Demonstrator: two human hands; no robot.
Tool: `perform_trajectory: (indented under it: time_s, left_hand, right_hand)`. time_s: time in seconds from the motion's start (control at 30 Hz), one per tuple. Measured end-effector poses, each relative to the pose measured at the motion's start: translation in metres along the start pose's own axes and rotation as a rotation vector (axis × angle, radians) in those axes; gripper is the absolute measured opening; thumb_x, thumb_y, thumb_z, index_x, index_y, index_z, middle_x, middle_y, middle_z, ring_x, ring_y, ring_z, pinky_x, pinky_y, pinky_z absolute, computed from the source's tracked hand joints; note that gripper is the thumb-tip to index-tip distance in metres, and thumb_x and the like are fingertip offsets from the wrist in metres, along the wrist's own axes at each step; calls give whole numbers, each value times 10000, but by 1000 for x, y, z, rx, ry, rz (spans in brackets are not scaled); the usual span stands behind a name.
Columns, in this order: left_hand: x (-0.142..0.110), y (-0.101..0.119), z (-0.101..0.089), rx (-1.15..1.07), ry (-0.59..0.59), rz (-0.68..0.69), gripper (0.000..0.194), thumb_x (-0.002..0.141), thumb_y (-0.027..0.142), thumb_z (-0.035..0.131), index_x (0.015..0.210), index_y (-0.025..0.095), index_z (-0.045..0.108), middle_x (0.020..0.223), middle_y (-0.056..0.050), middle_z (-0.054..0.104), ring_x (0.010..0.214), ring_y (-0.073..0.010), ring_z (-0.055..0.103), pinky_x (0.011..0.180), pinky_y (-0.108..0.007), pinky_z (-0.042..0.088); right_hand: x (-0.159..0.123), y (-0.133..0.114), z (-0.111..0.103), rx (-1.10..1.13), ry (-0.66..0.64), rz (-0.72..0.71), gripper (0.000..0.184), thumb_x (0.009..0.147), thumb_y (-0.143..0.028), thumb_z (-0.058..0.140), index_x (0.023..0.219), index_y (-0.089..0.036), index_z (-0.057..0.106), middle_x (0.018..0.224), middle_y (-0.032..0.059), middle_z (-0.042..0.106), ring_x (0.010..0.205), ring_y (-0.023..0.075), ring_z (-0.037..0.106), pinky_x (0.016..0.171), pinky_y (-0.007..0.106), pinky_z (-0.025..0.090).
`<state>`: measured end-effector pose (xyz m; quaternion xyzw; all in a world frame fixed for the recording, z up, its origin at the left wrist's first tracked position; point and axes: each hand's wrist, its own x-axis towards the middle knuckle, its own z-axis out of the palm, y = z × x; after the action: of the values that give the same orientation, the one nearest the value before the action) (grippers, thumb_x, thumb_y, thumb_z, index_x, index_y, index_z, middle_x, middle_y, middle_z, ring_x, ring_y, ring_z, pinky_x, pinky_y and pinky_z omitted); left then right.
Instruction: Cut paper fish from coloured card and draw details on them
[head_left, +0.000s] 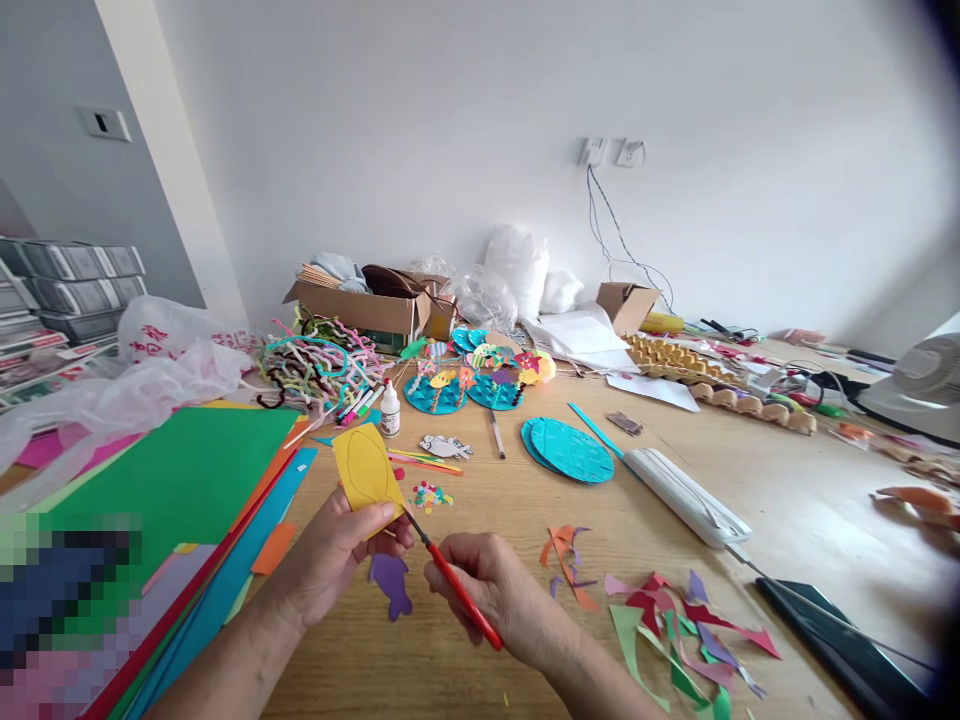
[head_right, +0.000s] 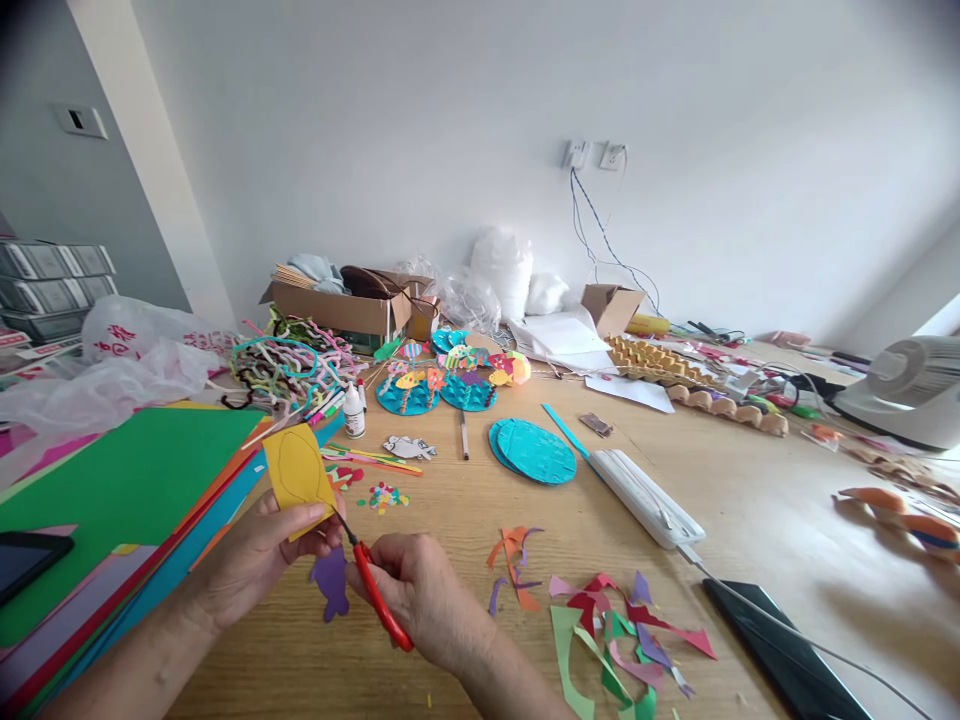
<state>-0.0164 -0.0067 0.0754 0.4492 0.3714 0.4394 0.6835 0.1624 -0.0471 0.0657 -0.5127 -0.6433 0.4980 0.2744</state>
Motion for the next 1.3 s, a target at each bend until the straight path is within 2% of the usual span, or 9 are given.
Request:
perform_trajectory:
  time_s: [0.57, 0.87, 1.1, 1.3]
  left_hand:
    - [3, 0, -9, 17, -64, -32, 177, 677, 275, 712, 780, 137, 671, 693, -37, 682, 635, -160, 619, 550, -240, 478]
    - [4, 1, -10, 33, -63, -36, 201, 677, 312, 723, 768, 138, 681, 692, -48, 690, 626, -159, 614, 551, -243, 481]
    - [4, 1, -10, 53, -59, -35, 188, 679, 313, 716, 747, 141, 682, 671, -41, 683, 614, -154, 603, 548, -240, 471]
    - [2, 3, -7, 71, -83, -69, 229, 658, 338, 718, 751, 134, 672, 635, -35, 665, 601, -155, 590, 537, -242, 453]
  right_hand:
    - [-2, -2, 0, -59, -23, 18, 340, 852, -359, 488, 577, -179, 401, 472, -69, 348, 420, 53, 303, 405, 186, 212]
    - [0, -3, -1, -100, 13, -19, 361, 838, -377, 517, 565, -176, 392, 462, -71, 331, 438, 55, 307, 430, 193, 202]
    - [0, -1, 1, -38, -12, 50, 288, 831, -328, 481, 589, -185, 420, 455, -71, 371, 380, 59, 342, 376, 183, 229]
    - [0, -2, 1, -75, -1, 22, 295, 832, -306, 494, 577, -175, 421, 451, -72, 357, 401, 51, 326, 394, 174, 221]
